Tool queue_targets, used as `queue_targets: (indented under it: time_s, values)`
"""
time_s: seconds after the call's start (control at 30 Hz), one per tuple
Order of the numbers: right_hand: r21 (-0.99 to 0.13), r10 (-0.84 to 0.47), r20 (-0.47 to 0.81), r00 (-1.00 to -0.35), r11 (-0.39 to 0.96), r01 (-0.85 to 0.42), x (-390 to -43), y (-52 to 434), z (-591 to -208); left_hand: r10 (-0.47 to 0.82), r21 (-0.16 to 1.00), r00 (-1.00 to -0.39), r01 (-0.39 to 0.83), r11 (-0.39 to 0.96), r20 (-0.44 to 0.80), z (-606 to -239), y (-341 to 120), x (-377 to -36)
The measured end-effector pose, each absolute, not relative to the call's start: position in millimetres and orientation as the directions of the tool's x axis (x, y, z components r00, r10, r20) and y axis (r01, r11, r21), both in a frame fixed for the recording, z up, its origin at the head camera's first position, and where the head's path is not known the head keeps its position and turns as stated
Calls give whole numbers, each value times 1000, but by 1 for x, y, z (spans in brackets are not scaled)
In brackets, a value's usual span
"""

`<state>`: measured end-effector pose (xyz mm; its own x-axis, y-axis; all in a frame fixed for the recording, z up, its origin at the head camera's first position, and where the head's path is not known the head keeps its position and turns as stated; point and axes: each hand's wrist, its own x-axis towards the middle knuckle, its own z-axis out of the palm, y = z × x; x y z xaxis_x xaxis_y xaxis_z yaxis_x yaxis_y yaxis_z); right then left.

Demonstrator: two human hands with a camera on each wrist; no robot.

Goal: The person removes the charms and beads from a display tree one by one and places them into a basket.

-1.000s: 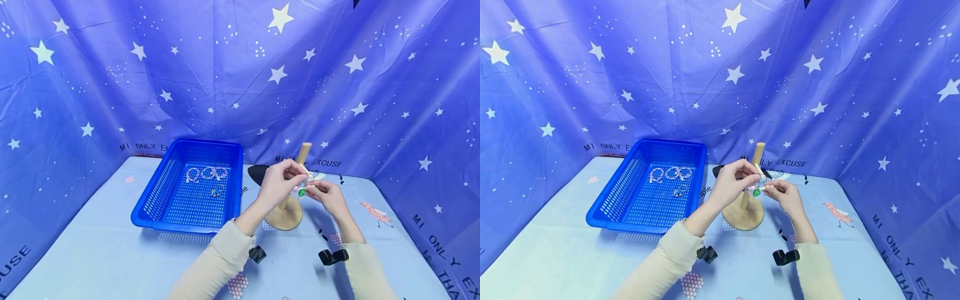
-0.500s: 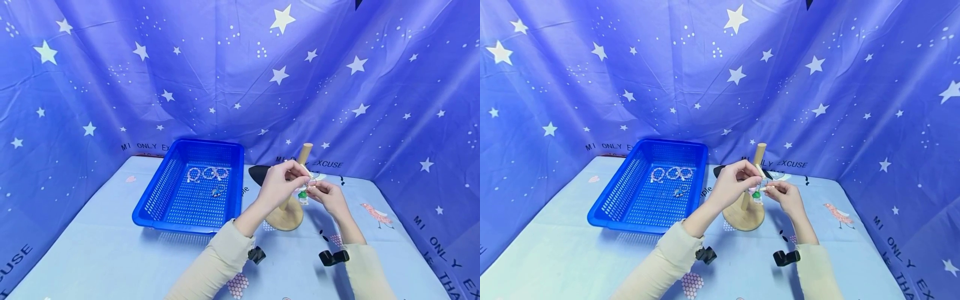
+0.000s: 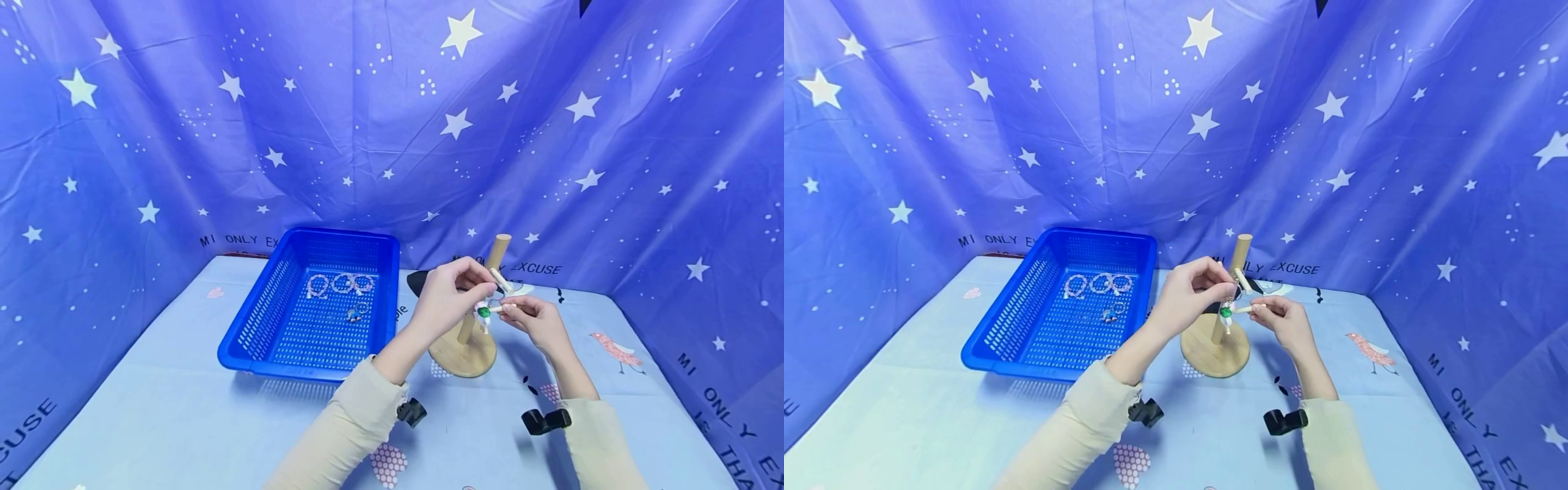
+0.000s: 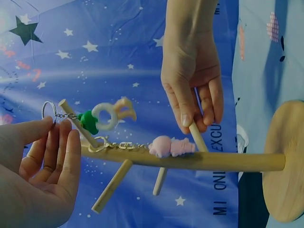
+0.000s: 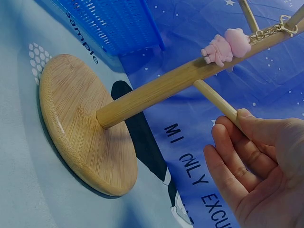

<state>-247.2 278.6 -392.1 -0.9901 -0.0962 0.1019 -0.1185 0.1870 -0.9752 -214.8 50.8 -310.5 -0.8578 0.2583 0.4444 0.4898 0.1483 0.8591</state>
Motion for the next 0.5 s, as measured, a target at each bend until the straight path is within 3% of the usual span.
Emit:
queue_targets:
  time_s: [0.5]
  values:
    - [-983, -109, 102, -989, 140, -117, -248, 278, -392, 214, 848, -858, 504, 166, 467, -308, 28, -224]
